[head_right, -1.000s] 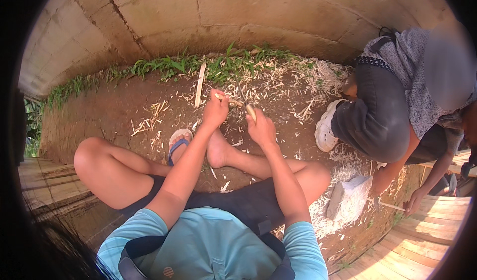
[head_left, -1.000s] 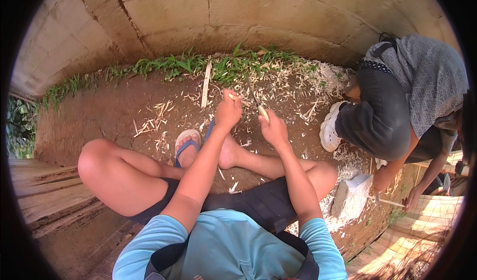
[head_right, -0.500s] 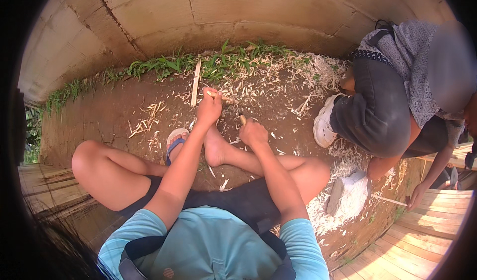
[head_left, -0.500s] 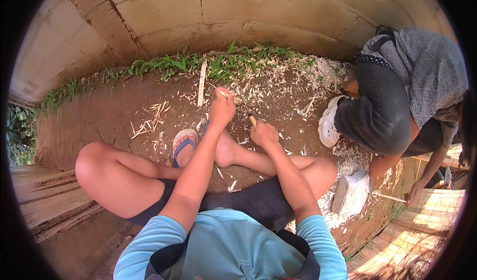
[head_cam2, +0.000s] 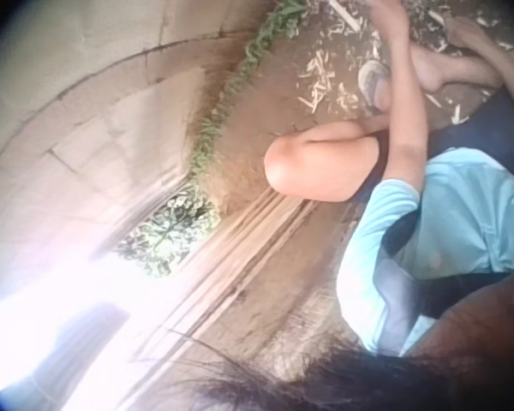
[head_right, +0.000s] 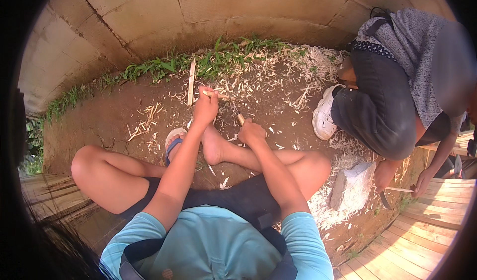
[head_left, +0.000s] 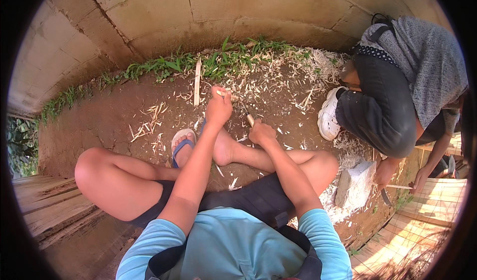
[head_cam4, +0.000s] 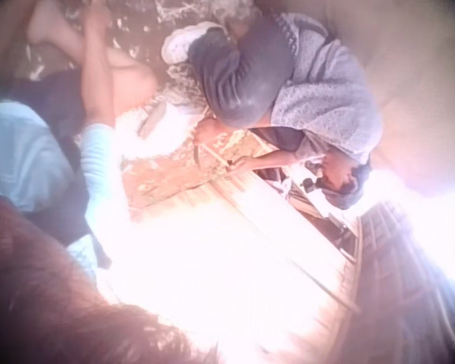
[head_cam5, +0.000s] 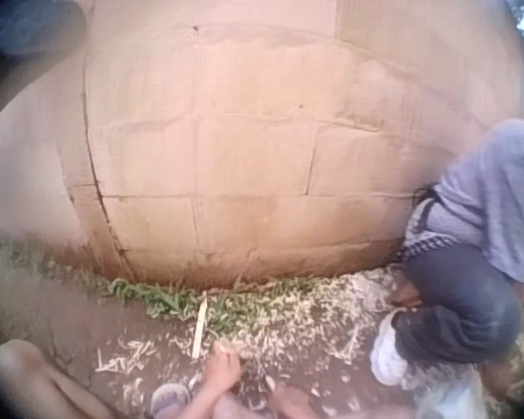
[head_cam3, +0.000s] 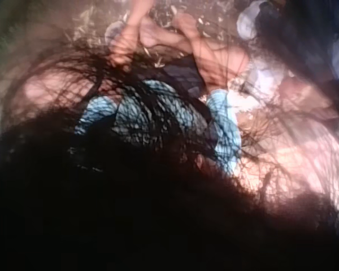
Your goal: The person sits cross-legged on the ground and uses a knife to shave thin strips from a piece of bamboo. Another person is visible nearby, also working with bamboo. The camera wearer repeatedly scrapes the bamboo to create fine shavings.
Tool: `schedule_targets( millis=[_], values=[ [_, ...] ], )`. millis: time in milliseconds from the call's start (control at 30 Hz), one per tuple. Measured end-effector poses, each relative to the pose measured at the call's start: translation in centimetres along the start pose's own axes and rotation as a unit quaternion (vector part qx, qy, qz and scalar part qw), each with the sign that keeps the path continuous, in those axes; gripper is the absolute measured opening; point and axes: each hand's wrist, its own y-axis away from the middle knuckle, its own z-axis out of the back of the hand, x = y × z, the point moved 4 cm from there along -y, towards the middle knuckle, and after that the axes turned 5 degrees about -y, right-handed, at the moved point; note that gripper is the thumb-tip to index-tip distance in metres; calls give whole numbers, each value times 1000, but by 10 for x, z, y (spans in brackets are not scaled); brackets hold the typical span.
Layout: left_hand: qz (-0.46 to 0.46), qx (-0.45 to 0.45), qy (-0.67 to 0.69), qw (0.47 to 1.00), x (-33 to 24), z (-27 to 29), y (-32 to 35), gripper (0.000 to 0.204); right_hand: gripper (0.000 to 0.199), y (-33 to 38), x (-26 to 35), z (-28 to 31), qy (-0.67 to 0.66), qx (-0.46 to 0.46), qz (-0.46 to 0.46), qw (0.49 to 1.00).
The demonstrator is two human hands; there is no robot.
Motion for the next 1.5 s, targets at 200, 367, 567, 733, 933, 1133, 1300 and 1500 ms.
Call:
schedule_targets(
  millis=[200, 367, 567, 733, 933, 1133, 1300, 1500],
  values=[
    [-4, -9, 6, 1000, 6, 2, -8, 30, 49, 10, 1, 22, -34, -2, 26, 999],
    [-10, -25, 7, 1000, 7, 1, -4, 31, 42, 59, 42, 87, -209, -194, 165, 944],
    [4, -3, -3, 1000, -1, 7, -4, 31, 38, 49, 41, 50, -292, -222, 195, 910],
    [-25, -18, 5, 1000, 13, -2, -3, 31, 39, 6, 5, -2, -53, -42, 9, 998],
    [-3, -1, -15, 1000, 1, -2, -3, 30, 35, 36, 32, 56, -147, -171, 145, 963],
    [-5, 17, -14, 1000, -7, -2, -2, 30, 29, 66, 36, 70, -414, -361, 289, 784],
    [-41, 12, -24, 999, -9, -2, -2, 30, 34, 3, 7, 1, -8, -73, 4, 997],
    [-47, 44, -56, 996, -25, -8, 9, 30, 36, 20, 29, 40, -107, -148, 88, 979]
  ],
)
